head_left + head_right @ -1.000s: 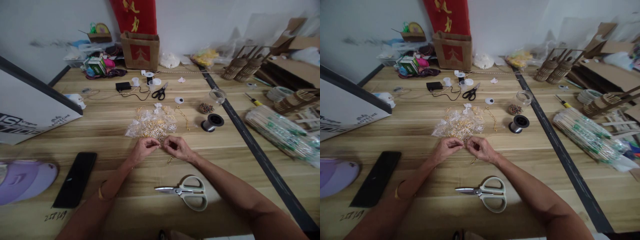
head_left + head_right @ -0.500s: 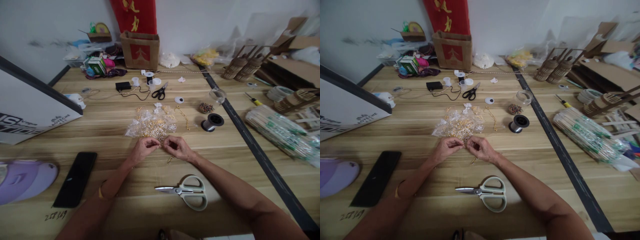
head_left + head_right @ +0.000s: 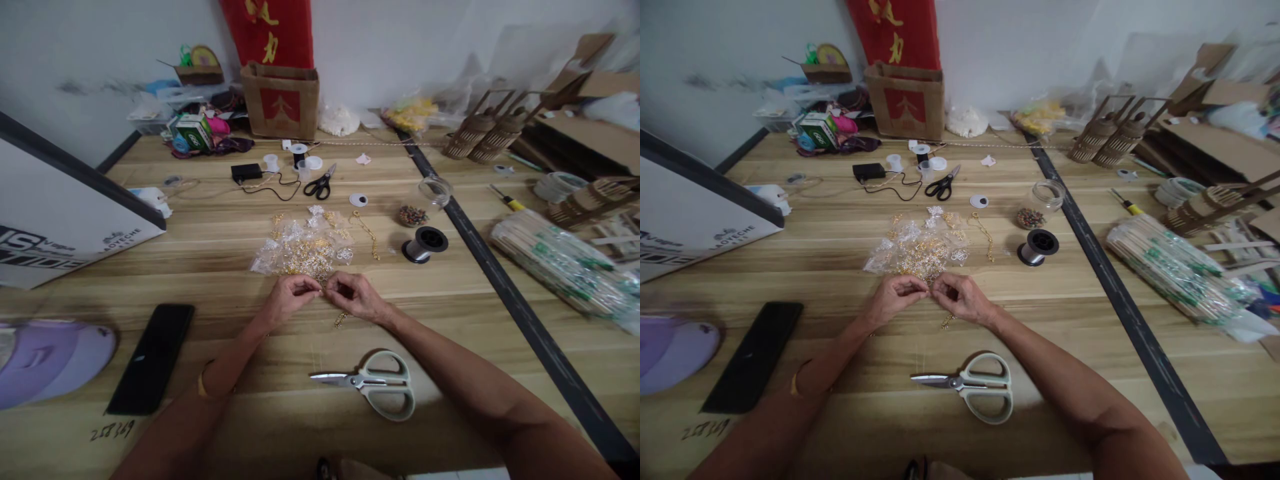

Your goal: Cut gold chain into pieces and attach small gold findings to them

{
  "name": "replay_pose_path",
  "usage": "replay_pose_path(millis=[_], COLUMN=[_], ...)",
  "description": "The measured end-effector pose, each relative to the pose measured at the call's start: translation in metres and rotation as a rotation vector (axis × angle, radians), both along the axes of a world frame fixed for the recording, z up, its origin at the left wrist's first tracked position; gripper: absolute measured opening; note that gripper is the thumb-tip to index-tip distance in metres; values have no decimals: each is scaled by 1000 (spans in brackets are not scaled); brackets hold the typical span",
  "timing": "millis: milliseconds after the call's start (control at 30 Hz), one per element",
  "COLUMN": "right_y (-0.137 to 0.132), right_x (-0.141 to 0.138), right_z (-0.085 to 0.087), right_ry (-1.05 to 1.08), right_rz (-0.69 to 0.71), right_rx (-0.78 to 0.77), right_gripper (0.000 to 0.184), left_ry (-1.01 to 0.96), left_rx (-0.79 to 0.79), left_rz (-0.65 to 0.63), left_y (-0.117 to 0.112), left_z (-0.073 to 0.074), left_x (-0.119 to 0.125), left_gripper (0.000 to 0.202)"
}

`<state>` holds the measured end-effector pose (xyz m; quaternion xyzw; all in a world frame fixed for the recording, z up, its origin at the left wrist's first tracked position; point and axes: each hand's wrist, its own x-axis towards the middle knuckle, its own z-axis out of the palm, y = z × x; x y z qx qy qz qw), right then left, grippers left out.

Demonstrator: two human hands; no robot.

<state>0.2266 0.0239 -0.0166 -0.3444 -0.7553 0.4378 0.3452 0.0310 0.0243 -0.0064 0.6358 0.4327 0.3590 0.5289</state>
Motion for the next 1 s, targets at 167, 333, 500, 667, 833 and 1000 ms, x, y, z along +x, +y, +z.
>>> replay_pose_path(millis=[167, 333, 500, 667, 833, 1000], right_y=[0, 1, 1, 1, 1, 1], right_x=[0, 0, 0, 0, 0, 0], right_z=[1, 0, -1, 0, -1, -1], right_ry=[-38, -47, -57, -58, -56, -46], right_rz=[-8, 4, 10, 10, 19, 17], right_rx=[37, 42, 53, 55, 43, 36], right_gripper=[17, 15, 15, 16, 18, 18], left_ry=[18, 9, 2, -17, -14, 3], left_rx=[8, -7, -9, -7, -2, 23], left_rz=[-9, 7, 12, 23, 27, 18], left_y=[0, -1, -2, -2, -1, -1], left_z=[-1, 1, 2, -2, -1, -1], left_x=[-1, -1, 0, 0, -1, -1], left_gripper=[10, 9, 8, 11, 11, 9])
